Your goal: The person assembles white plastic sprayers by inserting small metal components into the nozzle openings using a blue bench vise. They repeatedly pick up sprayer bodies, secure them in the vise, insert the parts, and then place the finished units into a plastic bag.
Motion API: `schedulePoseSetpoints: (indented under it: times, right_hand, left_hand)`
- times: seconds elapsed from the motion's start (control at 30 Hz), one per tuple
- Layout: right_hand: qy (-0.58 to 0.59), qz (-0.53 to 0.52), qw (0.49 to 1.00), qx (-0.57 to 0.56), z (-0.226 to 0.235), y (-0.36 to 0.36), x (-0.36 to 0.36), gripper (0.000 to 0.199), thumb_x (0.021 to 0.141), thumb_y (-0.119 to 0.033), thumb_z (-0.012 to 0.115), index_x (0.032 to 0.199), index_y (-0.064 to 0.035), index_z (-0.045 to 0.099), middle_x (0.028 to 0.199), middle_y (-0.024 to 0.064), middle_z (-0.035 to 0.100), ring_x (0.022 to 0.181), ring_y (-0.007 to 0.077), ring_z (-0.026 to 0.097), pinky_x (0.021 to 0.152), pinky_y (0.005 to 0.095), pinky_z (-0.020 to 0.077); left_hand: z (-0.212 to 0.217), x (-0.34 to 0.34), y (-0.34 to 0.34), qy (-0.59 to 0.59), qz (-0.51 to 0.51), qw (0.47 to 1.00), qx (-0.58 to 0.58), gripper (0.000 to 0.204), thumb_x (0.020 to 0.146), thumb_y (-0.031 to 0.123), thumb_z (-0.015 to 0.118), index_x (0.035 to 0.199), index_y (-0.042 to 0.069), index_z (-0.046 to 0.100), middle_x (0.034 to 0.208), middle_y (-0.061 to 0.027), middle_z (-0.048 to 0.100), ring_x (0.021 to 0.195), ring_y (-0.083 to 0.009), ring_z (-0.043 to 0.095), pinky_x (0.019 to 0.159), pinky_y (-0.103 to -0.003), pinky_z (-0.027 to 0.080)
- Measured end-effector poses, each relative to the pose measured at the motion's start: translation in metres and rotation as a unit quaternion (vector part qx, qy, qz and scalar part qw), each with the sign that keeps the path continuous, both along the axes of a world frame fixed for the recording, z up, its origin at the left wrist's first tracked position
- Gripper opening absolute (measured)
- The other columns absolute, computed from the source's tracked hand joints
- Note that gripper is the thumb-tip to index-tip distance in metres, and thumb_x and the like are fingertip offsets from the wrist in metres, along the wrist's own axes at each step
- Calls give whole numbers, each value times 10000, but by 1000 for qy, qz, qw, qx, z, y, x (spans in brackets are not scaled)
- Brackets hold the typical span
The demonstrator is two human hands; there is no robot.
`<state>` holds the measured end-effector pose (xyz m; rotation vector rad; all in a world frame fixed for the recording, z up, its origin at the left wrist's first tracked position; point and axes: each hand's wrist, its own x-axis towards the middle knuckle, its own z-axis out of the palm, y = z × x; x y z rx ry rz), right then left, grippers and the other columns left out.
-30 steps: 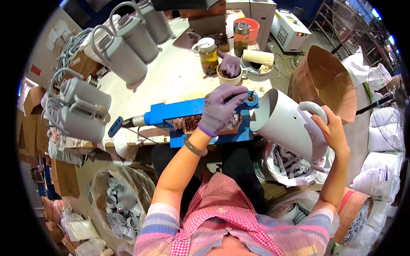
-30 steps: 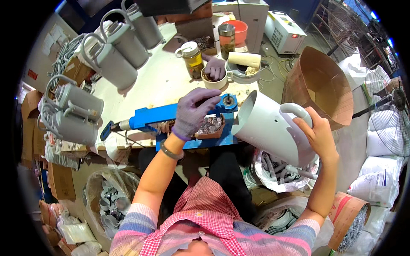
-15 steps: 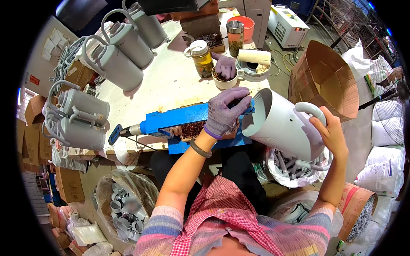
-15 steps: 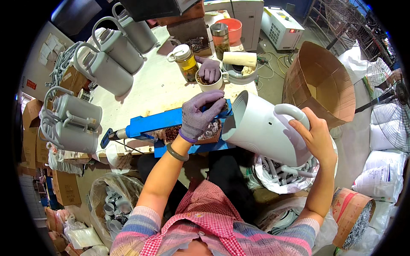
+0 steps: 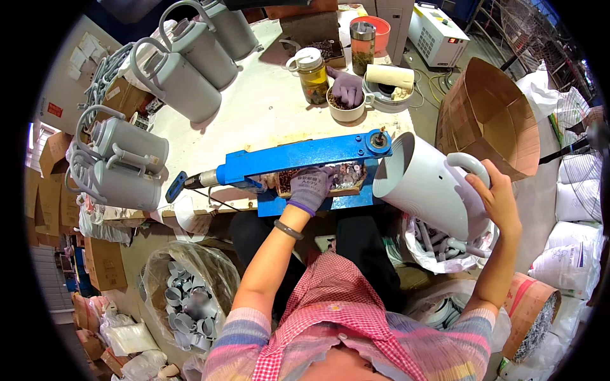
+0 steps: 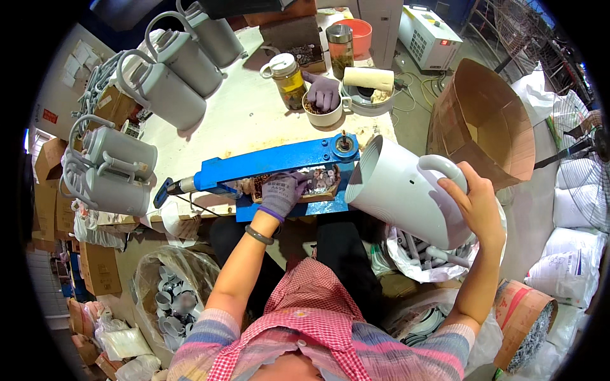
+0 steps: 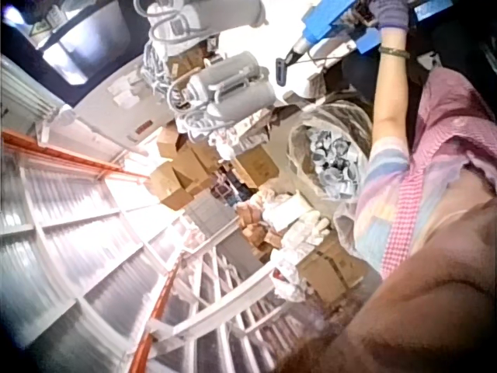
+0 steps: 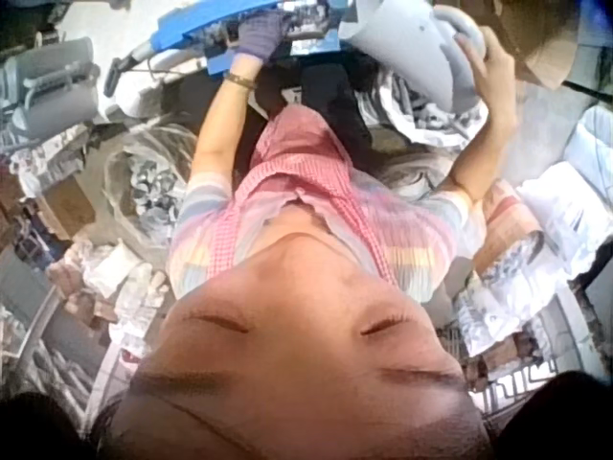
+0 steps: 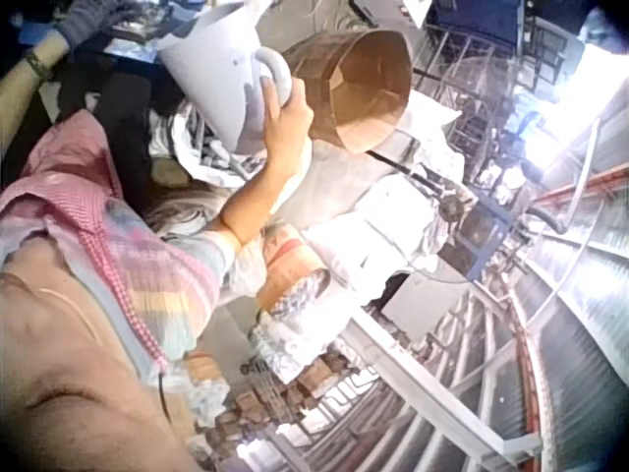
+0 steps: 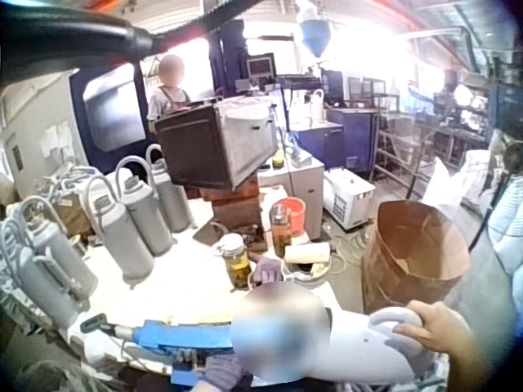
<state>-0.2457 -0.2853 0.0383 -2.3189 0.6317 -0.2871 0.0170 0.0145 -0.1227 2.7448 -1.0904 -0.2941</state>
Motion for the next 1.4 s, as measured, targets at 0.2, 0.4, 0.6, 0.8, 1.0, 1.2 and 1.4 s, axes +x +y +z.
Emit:
schedulePoseSetpoints:
  times: [0.2, 0.4, 0.6, 0.8, 1.0, 1.2, 1.4]
  right_hand:
    - [-4, -38, 999, 0, -3, 5, -9, 315, 951, -288, 726, 964, 2, 604, 677, 121, 532, 620, 166, 460, 605, 336, 432]
    - [0, -37, 999, 1, -7, -2, -10, 320, 944, -286, 731, 965, 8, 604, 684, 135, 561, 612, 178, 474, 610, 342, 448]
    - [27, -27, 999, 3, -13, -6, -8, 348, 942, -319, 730, 965, 5, 605, 685, 145, 567, 613, 189, 486, 622, 346, 453]
    - [31, -48, 998, 2, -14, -9, -17, 349, 937, -323, 735, 958, -3, 598, 687, 146, 584, 608, 206, 515, 626, 345, 454]
    - [30, -42, 999, -17, -17, -12, -23, 341, 931, -318, 741, 957, -11, 597, 690, 146, 599, 602, 236, 535, 617, 354, 453]
    - [26, -40, 999, -18, -17, -13, -25, 342, 927, -317, 745, 965, -11, 597, 696, 151, 605, 604, 250, 547, 613, 362, 453]
    - [8, -37, 999, -9, -19, -14, -25, 343, 926, -316, 746, 968, -9, 598, 692, 152, 600, 604, 251, 547, 612, 363, 454]
  left_hand:
    - [22, -15, 13, -39, -39, 993, -108, 205, 956, 244, 666, 1067, 82, 725, 976, -120, 737, 892, -295, 716, 779, -377, 570]
    - [77, -31, 11, 103, -120, 927, -340, 170, 945, 127, 678, 1093, 49, 705, 965, -145, 720, 850, -296, 718, 748, -365, 564]
    - [16, 1, -12, -13, -110, 993, 33, 292, 994, 247, 582, 1254, 171, 692, 1139, -143, 723, 1031, -333, 695, 901, -432, 539]
    - [-26, 15, -4, 24, -74, 997, 3, 355, 971, 382, 623, 1287, 241, 704, 1209, -92, 721, 1109, -286, 684, 945, -412, 526]
    - [-4, 0, 15, -56, -70, 989, -114, 268, 917, 372, 709, 1108, 203, 791, 994, -44, 770, 889, -249, 723, 792, -367, 568]
    - [14, -6, 21, -81, -50, 989, -113, 201, 937, 274, 712, 1055, 136, 799, 945, -86, 771, 811, -258, 736, 728, -362, 582]
    - [17, -9, 28, -57, -57, 976, -202, 205, 939, 275, 715, 1021, 107, 799, 934, -106, 768, 792, -259, 742, 708, -354, 579]
